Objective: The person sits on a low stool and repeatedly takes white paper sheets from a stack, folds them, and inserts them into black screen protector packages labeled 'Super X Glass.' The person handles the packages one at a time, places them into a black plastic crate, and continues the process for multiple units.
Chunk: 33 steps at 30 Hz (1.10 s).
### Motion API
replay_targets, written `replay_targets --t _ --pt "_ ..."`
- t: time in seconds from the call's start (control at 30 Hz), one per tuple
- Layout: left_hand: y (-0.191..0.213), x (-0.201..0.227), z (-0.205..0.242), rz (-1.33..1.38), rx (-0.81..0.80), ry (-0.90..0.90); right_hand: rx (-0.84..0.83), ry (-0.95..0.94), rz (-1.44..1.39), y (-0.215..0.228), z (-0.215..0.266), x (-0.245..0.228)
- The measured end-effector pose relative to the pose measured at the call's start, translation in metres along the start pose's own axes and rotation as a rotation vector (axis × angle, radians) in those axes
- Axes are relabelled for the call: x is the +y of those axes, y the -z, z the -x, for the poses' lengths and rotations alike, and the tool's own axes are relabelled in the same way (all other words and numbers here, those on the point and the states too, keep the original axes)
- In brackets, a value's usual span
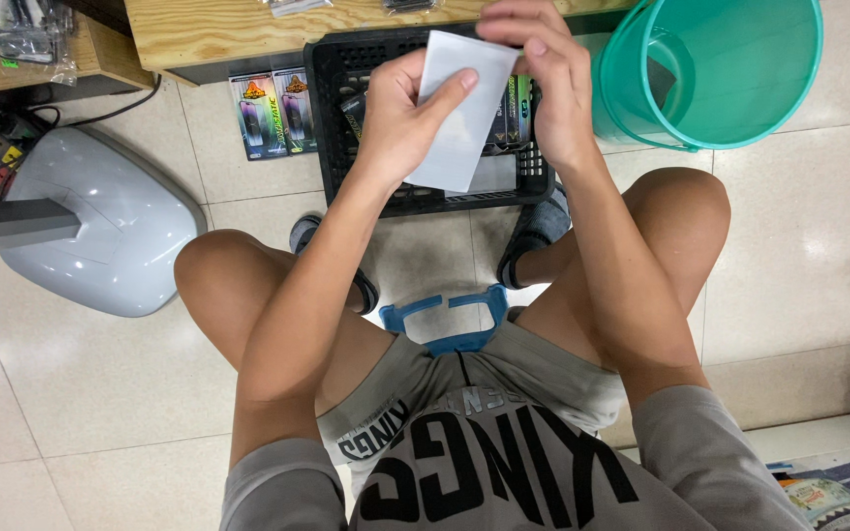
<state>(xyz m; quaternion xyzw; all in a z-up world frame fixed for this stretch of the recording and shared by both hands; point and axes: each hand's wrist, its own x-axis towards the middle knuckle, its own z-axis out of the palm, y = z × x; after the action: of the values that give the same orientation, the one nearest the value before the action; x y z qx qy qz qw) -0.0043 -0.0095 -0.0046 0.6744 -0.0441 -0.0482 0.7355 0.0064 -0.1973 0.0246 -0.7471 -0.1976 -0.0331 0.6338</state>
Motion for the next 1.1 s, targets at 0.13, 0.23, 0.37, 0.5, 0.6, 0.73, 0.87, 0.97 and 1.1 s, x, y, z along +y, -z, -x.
replay_targets --t 0.13,0.23,0.37,0.5,0.6,0.73,0.87,0.97,1.1 --pt "0.011 -0.002 -0.003 0.095 0.178 -0.116 -0.03 -0.022 -0.134 -0.006 0.008 0.032" --pt "0.016 0.016 -0.005 0.035 0.319 -0.267 -0.184 -0.201 -0.082 -0.012 0.018 0.045" --pt "0.025 0.026 -0.005 -0.11 0.395 -0.26 -0.323 -0.349 -0.075 -0.024 0.032 0.052" --pt "0.03 0.023 -0.003 -0.19 0.419 -0.223 -0.283 -0.325 -0.278 -0.026 0.038 0.076" --pt "0.035 0.008 0.003 -0.3 0.383 -0.13 -0.111 -0.529 -0.347 -0.023 0.04 0.106" --pt "0.03 0.006 0.004 -0.439 0.329 -0.128 0.23 -0.892 -0.132 -0.012 0.069 0.188" --pt "0.025 0.015 0.005 -0.437 0.307 -0.127 0.282 -1.144 0.024 -0.001 0.107 0.251" --pt "0.022 0.027 0.009 -0.469 0.287 -0.173 0.317 -1.289 0.049 -0.002 0.114 0.269" --pt "0.021 0.03 0.011 -0.472 0.25 -0.175 0.435 -1.384 -0.019 -0.003 0.113 0.303"
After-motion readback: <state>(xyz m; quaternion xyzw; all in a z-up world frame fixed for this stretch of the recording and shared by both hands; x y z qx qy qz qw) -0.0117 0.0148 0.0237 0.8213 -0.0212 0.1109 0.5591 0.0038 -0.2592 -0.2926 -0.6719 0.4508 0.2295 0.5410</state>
